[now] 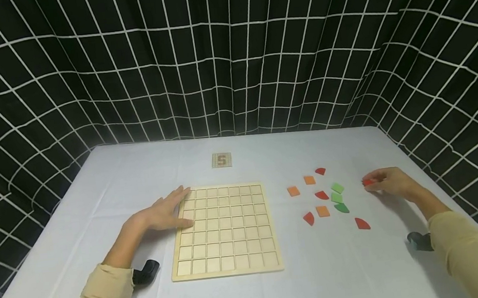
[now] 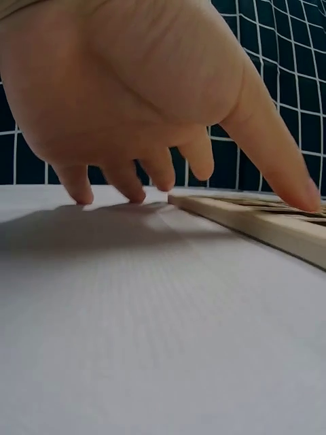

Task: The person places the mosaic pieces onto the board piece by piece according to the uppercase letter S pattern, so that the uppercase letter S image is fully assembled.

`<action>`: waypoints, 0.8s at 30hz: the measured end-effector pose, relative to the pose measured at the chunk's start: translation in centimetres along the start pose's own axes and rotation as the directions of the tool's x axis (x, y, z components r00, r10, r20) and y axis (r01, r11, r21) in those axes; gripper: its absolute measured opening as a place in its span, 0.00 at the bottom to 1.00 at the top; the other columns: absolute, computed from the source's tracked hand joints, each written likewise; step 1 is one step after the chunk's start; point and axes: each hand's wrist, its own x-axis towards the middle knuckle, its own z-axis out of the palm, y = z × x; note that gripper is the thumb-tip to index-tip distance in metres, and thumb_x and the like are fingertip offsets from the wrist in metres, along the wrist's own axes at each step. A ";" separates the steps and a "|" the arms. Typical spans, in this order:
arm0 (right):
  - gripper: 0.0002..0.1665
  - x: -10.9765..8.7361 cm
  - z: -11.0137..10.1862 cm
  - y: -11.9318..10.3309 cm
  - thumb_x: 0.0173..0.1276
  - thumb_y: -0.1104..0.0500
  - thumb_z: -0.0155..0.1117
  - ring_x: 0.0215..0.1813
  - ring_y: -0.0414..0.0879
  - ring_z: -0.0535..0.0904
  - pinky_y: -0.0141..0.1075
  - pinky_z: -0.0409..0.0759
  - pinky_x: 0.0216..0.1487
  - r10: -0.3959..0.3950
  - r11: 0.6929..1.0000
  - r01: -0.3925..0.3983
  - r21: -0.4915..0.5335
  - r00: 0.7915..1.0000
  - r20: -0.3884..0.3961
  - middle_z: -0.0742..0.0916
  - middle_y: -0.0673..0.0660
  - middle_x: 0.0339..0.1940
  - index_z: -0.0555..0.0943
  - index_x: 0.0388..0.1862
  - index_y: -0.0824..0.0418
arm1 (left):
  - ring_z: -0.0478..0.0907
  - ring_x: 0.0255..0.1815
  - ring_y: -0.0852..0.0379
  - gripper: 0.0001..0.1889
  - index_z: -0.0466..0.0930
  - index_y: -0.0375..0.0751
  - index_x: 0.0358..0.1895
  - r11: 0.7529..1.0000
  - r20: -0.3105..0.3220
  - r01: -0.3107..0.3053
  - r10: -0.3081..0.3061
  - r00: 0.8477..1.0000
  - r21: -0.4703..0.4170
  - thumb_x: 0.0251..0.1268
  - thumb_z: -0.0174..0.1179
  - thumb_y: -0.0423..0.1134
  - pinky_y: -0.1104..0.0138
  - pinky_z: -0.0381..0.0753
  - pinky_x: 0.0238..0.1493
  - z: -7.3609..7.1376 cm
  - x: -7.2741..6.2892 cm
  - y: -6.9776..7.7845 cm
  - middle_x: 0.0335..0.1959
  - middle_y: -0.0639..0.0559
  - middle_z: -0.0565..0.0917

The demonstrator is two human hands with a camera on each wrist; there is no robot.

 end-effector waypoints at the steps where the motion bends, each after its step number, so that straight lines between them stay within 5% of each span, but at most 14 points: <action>1: 0.32 0.0 -0.1 0.0 0.63 0.53 0.68 0.51 0.61 0.68 0.45 0.70 0.45 0.010 1.000 -0.010 0.007 1.000 -0.002 0.78 0.70 0.51 0.74 0.58 0.73 | 0.39 0.74 0.35 0.52 0.45 0.31 0.74 1.000 0.006 0.008 -0.008 1.000 0.003 0.57 0.63 0.58 0.39 0.37 0.68 -0.1 -0.1 0.1 0.74 0.30 0.44; 8: 0.36 -0.2 -0.2 -0.9 0.64 0.44 0.65 0.52 0.56 0.71 0.37 0.72 0.44 0.083 0.991 -0.079 0.110 0.996 -0.029 0.81 0.64 0.53 0.72 0.62 0.68 | 0.37 0.74 0.33 0.61 0.45 0.32 0.75 0.998 0.046 0.013 -0.016 0.999 0.064 0.46 0.69 0.63 0.41 0.39 0.69 -0.3 -0.6 0.0 0.74 0.31 0.42; 16: 0.39 0.1 1.0 -4.8 0.67 0.43 0.62 0.51 0.48 0.78 0.29 0.78 0.47 0.112 0.957 -0.107 0.271 0.994 -0.004 0.82 0.59 0.53 0.69 0.65 0.68 | 0.35 0.73 0.31 0.64 0.46 0.33 0.75 0.991 0.043 -0.006 0.000 0.999 0.131 0.39 0.72 0.65 0.40 0.39 0.68 0.2 -0.8 0.0 0.74 0.29 0.42; 24: 0.38 1.0 3.1 -9.0 0.64 0.43 0.65 0.60 0.58 0.71 0.49 0.71 0.61 0.057 0.955 -0.054 0.290 0.998 -0.002 0.75 0.66 0.62 0.71 0.64 0.67 | 0.33 0.73 0.32 0.64 0.46 0.36 0.75 0.983 0.064 0.030 -0.043 0.997 0.184 0.39 0.69 0.68 0.36 0.40 0.67 0.3 -0.3 1.1 0.75 0.33 0.40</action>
